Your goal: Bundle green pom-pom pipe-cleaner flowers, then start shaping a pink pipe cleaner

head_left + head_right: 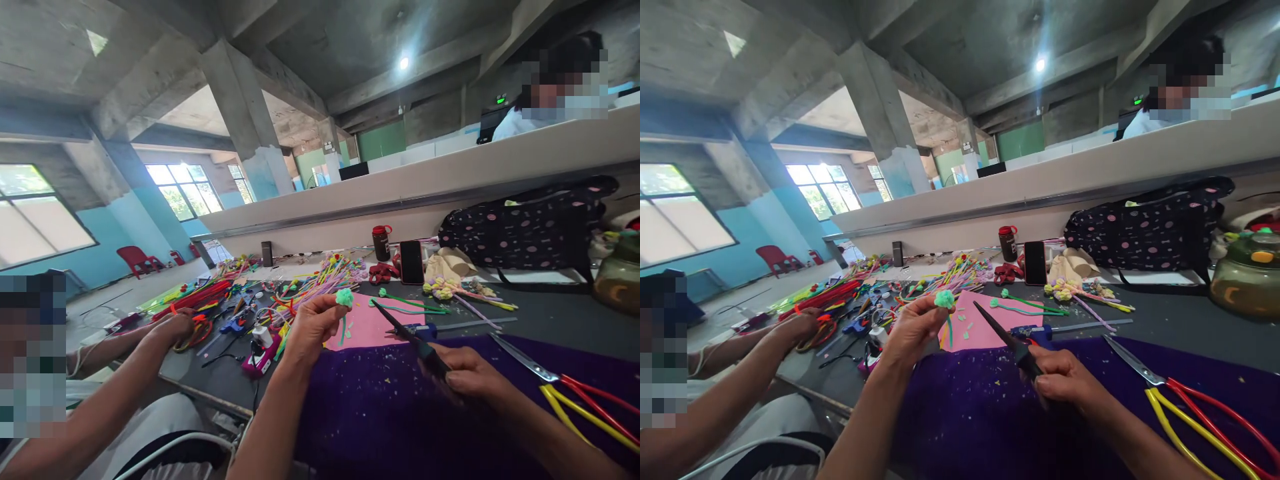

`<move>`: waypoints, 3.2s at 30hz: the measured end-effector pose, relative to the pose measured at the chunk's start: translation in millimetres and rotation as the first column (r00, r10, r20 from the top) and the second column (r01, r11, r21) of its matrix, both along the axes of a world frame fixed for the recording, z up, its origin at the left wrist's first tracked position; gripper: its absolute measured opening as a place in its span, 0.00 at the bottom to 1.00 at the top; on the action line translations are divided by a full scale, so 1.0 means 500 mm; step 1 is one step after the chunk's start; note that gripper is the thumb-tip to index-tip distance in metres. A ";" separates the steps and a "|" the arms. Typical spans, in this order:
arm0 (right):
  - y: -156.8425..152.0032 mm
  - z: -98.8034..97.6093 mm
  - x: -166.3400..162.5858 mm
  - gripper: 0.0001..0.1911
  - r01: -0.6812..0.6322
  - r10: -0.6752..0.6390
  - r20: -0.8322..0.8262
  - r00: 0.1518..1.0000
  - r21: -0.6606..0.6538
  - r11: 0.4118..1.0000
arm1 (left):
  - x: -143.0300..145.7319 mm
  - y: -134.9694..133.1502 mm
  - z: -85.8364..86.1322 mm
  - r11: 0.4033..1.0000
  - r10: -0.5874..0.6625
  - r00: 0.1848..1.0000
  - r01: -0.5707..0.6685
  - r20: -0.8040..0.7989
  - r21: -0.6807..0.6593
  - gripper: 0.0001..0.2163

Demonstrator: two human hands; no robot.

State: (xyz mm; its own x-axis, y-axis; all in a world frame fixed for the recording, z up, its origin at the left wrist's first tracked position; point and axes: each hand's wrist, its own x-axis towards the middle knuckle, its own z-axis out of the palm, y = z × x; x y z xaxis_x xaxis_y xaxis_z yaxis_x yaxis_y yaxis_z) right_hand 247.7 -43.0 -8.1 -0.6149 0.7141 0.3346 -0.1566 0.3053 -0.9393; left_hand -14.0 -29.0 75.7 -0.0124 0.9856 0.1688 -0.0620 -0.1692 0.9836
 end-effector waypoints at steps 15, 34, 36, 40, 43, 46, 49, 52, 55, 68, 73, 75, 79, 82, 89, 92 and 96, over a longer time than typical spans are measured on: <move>-0.017 0.013 0.060 0.07 0.208 -0.384 0.395 0.835 0.418 0.884 | 0.070 0.092 -0.131 0.999 0.048 0.999 -0.048 -0.001 -0.018 0.08; 0.000 -0.017 0.048 0.14 0.194 -0.264 0.379 0.887 0.213 0.958 | 0.084 0.083 -0.162 0.990 0.041 0.999 -0.038 0.016 -0.133 0.11; 0.002 -0.019 0.049 0.15 0.194 -0.249 0.365 0.897 0.182 0.964 | 0.084 0.084 -0.164 0.991 0.036 0.999 -0.035 0.010 -0.133 0.10; 0.006 -0.024 0.051 0.16 0.176 -0.214 0.336 0.917 0.138 0.975 | 0.085 0.085 -0.166 0.992 0.061 0.998 -0.061 -0.011 -0.112 0.09; 0.009 -0.030 0.050 0.17 0.158 -0.193 0.320 0.927 0.131 0.979 | 0.086 0.085 -0.165 0.992 0.094 0.994 -0.099 -0.060 -0.078 0.09; 0.009 -0.035 0.049 0.17 0.152 -0.181 0.299 0.937 0.115 0.982 | 0.087 0.083 -0.162 0.991 0.117 0.987 -0.123 -0.108 -0.052 0.10; 0.009 -0.036 0.046 0.18 0.156 -0.179 0.285 0.942 0.100 0.983 | 0.092 0.078 -0.157 0.990 0.128 0.981 -0.135 -0.145 -0.038 0.10; 0.008 -0.036 0.044 0.18 0.158 -0.182 0.291 0.939 0.104 0.982 | 0.098 0.072 -0.152 0.990 0.136 0.978 -0.142 -0.156 -0.024 0.10; 0.009 -0.035 0.043 0.18 0.167 -0.194 0.313 0.930 0.114 0.979 | 0.102 0.069 -0.149 0.989 0.143 0.977 -0.148 -0.158 -0.020 0.10; 0.007 -0.034 0.041 0.19 0.190 -0.216 0.307 0.927 0.114 0.975 | 0.094 0.074 -0.157 0.990 0.129 0.980 -0.137 -0.152 -0.038 0.09; 0.008 -0.032 0.040 0.19 0.179 -0.198 0.298 0.934 0.090 0.980 | 0.086 0.079 -0.160 0.990 0.097 0.983 -0.111 -0.155 -0.082 0.10; 0.007 -0.030 0.040 0.19 0.164 -0.177 0.301 0.937 0.068 0.984 | 0.084 0.080 -0.160 0.990 0.098 0.984 -0.112 -0.151 -0.083 0.10; 0.005 -0.028 0.043 0.19 0.146 -0.149 0.294 0.944 0.031 0.989 | 0.088 0.075 -0.158 0.991 0.107 0.984 -0.116 -0.139 -0.060 0.10; 0.005 -0.030 0.046 0.18 0.113 -0.105 0.271 0.957 -0.016 0.993 | 0.091 0.072 -0.157 0.992 0.112 0.985 -0.118 -0.133 -0.038 0.09; 0.007 -0.035 0.049 0.16 0.042 0.003 0.203 0.979 -0.220 0.975 | 0.079 0.077 -0.162 0.997 0.067 0.984 -0.070 -0.166 -0.013 0.07; 0.004 -0.028 0.048 0.15 0.037 0.014 0.159 0.987 -0.312 0.949 | 0.074 0.079 -0.165 0.998 0.066 0.983 -0.067 -0.169 -0.005 0.06; 0.002 -0.021 0.048 0.17 -0.032 0.057 0.048 0.997 -0.410 0.911 | 0.075 0.078 -0.164 0.997 0.070 0.980 -0.071 -0.184 0.003 0.06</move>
State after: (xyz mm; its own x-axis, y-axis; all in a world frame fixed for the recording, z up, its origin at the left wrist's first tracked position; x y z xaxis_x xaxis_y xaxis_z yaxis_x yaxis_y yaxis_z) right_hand 271.5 -42.2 -18.4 -0.6586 0.7523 -0.0176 -0.1034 -0.1136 -0.9881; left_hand 23.4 9.9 -6.1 -0.0508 0.9839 0.1711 0.1320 -0.1632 0.9777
